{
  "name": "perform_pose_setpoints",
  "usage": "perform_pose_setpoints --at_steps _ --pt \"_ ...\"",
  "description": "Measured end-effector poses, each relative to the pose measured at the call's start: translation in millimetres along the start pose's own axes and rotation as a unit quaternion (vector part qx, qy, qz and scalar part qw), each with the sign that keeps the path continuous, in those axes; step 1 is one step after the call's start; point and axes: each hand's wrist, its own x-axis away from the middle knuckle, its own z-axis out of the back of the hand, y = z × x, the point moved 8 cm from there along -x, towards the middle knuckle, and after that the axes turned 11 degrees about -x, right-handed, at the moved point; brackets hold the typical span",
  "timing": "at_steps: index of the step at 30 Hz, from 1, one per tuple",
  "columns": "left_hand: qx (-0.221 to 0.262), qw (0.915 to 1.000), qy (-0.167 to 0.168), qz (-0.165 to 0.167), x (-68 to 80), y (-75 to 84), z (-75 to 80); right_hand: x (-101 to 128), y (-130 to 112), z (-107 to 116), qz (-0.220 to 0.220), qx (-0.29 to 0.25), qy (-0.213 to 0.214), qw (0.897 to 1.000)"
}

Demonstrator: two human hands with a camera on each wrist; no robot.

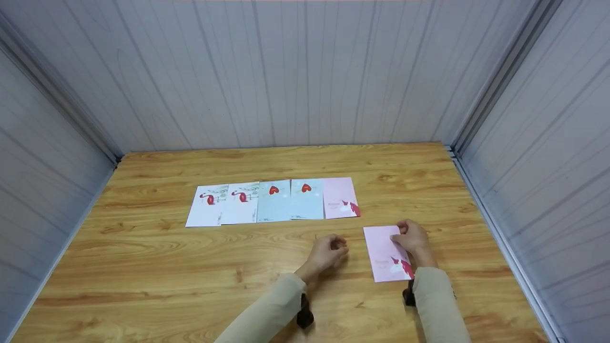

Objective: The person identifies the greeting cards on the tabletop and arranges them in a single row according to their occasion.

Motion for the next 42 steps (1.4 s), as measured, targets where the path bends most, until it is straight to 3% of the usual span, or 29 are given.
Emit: perform_pose_setpoints --at_steps 10,18,26,42 --pt "-0.042 0.9989 0.020 -0.001 -7.2 6.5 -2.6 2 1 -4 -0.023 -0.014 0.009 1.000" --pt "-0.114 0.9932 0.022 0.015 -9.8 9.1 -3.2 4 -10 -15 0.023 0.002 -0.005 1.000" --pt "-0.114 0.9930 0.013 0.030 -12.6 7.9 -5.7 5 -13 -27 0.028 -0.001 -0.015 0.999" --pt "-0.228 0.9730 0.031 0.012 -15.6 10.8 -11.9 6 -17 -34 0.058 -0.005 -0.030 0.998"
